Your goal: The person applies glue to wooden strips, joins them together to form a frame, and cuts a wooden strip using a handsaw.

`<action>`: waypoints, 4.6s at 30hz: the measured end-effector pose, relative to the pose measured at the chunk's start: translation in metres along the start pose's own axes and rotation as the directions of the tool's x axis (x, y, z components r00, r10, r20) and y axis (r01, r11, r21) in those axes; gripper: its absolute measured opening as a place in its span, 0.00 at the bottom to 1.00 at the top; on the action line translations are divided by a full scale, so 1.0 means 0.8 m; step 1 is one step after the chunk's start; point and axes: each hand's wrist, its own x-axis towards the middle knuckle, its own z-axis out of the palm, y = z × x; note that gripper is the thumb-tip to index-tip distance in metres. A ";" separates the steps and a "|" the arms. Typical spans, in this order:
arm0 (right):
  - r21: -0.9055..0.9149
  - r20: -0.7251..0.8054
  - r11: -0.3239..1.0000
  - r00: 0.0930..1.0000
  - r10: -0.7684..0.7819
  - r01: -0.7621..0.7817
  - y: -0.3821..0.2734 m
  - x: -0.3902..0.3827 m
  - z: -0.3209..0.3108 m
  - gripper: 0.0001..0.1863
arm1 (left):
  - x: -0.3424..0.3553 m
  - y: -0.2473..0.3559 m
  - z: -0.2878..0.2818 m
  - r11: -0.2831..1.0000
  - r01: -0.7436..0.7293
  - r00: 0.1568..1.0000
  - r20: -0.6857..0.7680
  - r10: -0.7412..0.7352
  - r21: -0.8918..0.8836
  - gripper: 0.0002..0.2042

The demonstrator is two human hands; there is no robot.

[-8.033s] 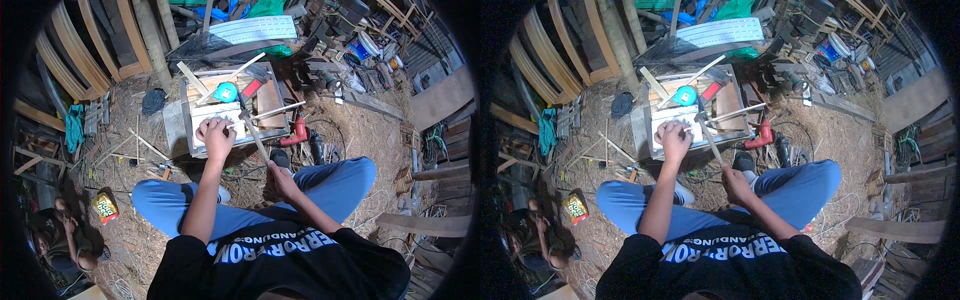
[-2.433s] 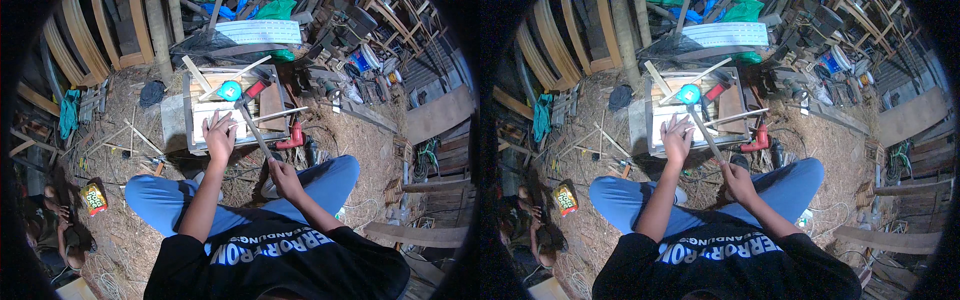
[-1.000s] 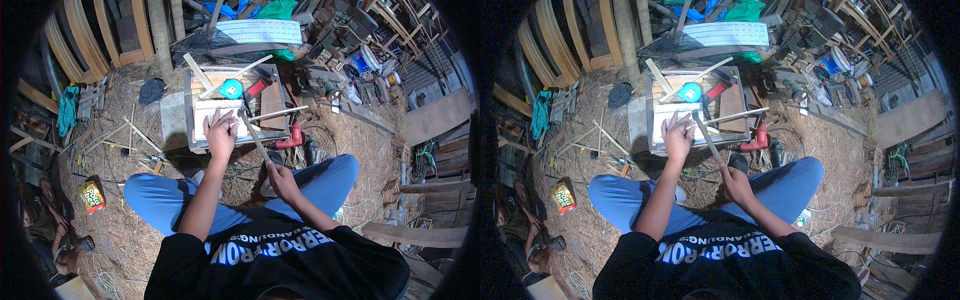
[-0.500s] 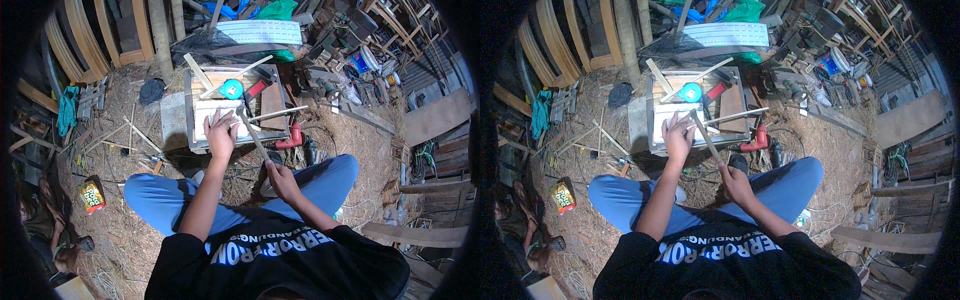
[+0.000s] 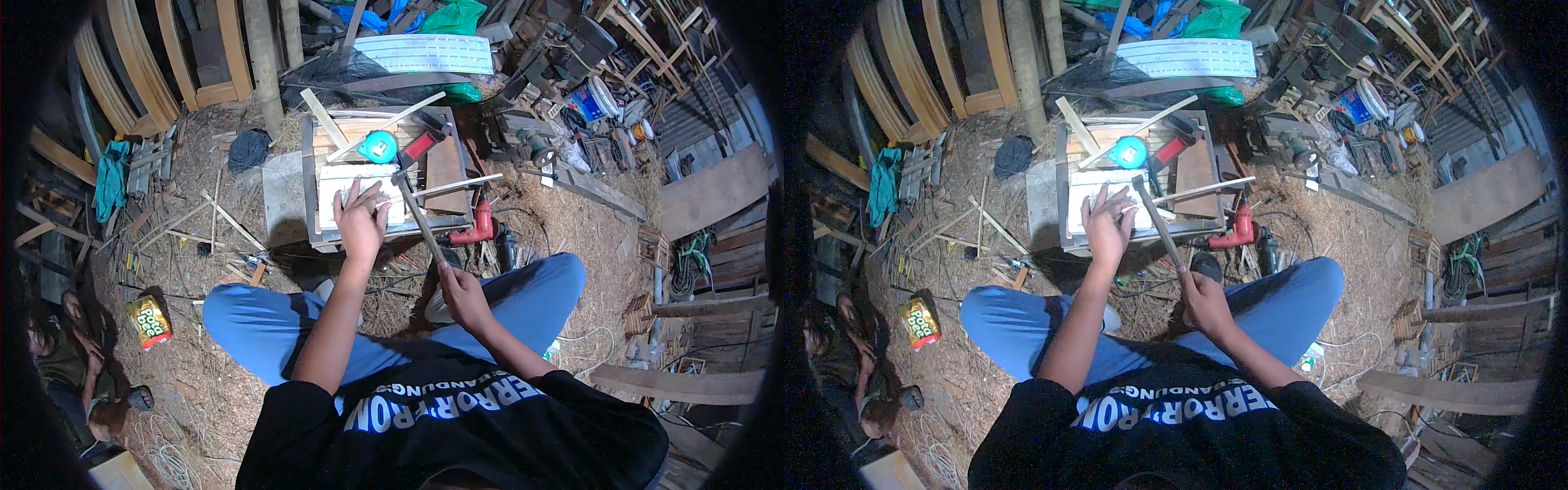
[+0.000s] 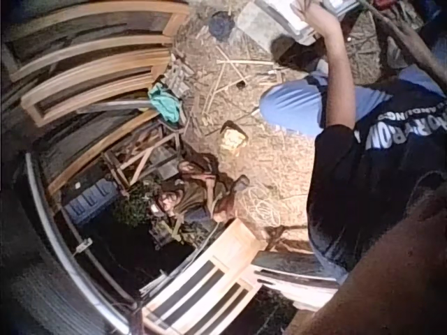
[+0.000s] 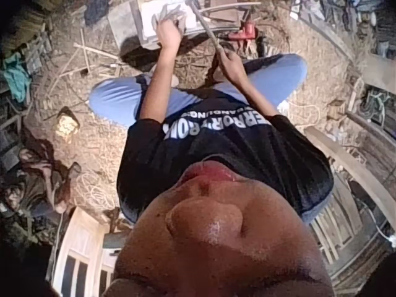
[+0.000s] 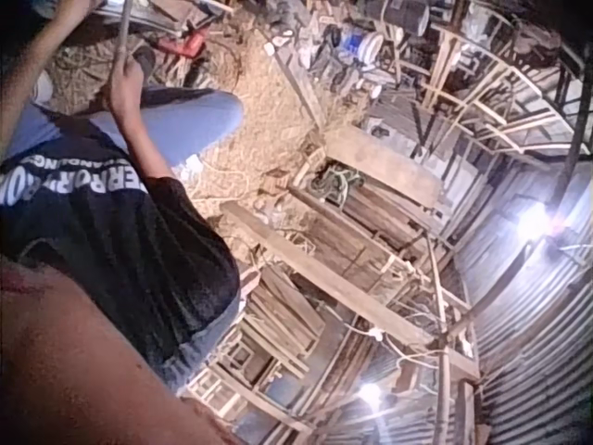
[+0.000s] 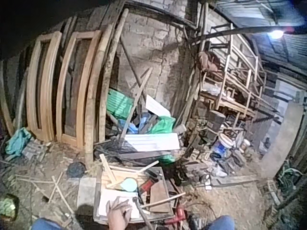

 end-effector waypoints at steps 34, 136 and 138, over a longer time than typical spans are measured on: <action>0.174 0.023 0.985 1.000 -0.014 0.009 0.023 0.009 -0.007 0.29 | -0.001 -0.003 0.001 0.998 -0.027 1.000 -0.007 0.027 0.048 0.06; -0.629 -0.168 0.707 0.831 -0.530 0.324 0.060 0.008 -0.010 0.19 | -0.019 0.000 0.013 1.000 -0.026 0.988 -0.151 0.023 -0.017 0.15; -0.635 -0.185 0.714 0.839 -0.511 0.295 0.061 0.011 -0.008 0.20 | -0.015 -0.003 0.013 1.000 -0.016 0.989 -0.145 0.018 0.019 0.15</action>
